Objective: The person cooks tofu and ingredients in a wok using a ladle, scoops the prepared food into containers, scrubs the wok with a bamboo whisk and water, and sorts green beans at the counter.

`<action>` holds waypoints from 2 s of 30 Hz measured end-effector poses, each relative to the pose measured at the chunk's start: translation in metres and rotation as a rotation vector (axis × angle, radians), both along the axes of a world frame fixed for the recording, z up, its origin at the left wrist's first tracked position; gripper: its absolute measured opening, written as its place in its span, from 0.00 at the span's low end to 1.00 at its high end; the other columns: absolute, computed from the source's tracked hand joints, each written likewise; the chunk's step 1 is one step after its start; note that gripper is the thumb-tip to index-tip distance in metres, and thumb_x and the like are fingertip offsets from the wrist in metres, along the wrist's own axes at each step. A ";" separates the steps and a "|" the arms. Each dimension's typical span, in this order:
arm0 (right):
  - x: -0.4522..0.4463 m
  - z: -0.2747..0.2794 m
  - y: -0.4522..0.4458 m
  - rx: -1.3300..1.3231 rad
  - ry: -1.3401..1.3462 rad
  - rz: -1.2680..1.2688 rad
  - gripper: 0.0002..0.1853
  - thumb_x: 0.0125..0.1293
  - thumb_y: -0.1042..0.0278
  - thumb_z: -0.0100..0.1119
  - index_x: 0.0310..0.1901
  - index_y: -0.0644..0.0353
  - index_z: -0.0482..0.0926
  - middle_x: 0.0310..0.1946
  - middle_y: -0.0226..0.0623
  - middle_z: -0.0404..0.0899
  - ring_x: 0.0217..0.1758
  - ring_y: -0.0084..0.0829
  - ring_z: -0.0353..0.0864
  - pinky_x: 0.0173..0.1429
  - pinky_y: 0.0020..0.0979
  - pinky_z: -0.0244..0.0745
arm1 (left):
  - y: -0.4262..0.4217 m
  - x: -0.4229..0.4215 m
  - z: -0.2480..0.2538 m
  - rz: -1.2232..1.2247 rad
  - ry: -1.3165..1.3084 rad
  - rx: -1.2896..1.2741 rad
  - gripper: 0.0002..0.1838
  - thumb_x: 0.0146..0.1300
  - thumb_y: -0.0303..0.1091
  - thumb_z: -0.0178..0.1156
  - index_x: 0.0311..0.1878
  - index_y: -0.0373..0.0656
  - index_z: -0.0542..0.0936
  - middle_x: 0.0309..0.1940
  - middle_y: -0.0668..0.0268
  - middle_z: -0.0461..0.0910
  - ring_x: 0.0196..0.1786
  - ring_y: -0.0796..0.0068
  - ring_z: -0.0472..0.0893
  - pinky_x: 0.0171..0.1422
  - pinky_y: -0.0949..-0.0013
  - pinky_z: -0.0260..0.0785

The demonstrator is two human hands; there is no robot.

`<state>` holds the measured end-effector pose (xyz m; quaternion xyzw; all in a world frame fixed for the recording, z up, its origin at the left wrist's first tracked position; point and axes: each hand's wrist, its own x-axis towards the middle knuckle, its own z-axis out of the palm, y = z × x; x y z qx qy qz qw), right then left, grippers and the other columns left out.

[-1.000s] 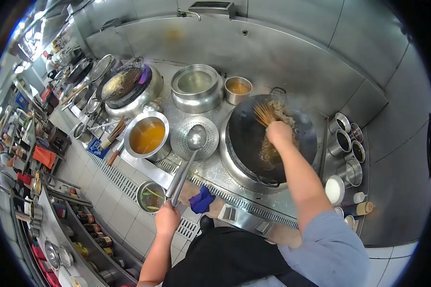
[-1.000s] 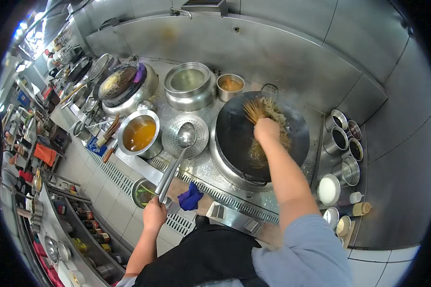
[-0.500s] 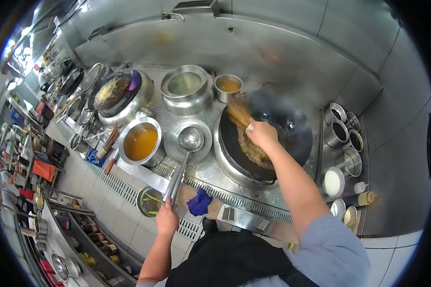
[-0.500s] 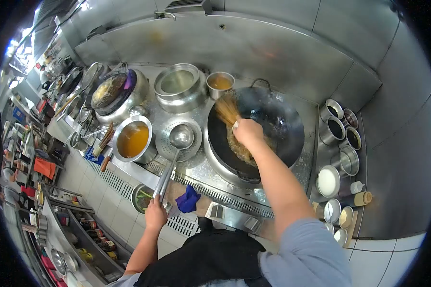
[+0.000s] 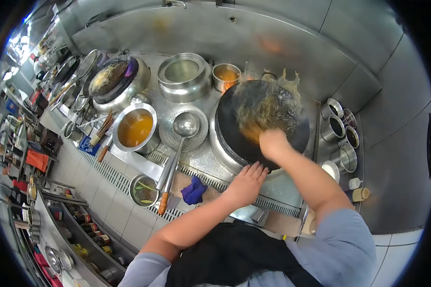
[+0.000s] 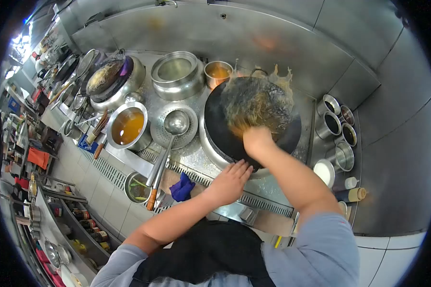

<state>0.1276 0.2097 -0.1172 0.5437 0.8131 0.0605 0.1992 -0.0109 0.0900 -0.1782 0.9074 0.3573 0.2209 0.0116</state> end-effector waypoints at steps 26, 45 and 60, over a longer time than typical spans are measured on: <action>0.034 -0.009 -0.016 -0.138 -0.352 -0.150 0.14 0.63 0.67 0.51 0.44 0.58 0.85 0.42 0.39 0.85 0.45 0.37 0.86 0.44 0.38 0.82 | -0.012 -0.014 -0.003 -0.035 -0.034 -0.244 0.39 0.51 0.32 0.61 0.68 0.34 0.62 0.65 0.53 0.65 0.70 0.56 0.62 0.70 0.58 0.59; 0.042 -0.013 0.031 -0.024 0.185 -0.143 0.17 0.58 0.64 0.51 0.47 0.56 0.81 0.39 0.46 0.84 0.44 0.45 0.84 0.48 0.43 0.78 | -0.006 -0.013 0.009 -0.032 -0.024 -0.299 0.36 0.53 0.33 0.61 0.66 0.34 0.64 0.64 0.51 0.66 0.70 0.55 0.63 0.74 0.57 0.54; 0.028 -0.009 -0.023 -0.053 -0.029 -0.030 0.13 0.62 0.68 0.51 0.41 0.57 0.85 0.39 0.42 0.85 0.45 0.38 0.85 0.47 0.39 0.79 | -0.008 -0.016 0.011 -0.024 -0.003 -0.321 0.41 0.52 0.33 0.62 0.70 0.35 0.59 0.68 0.52 0.62 0.73 0.55 0.59 0.75 0.58 0.53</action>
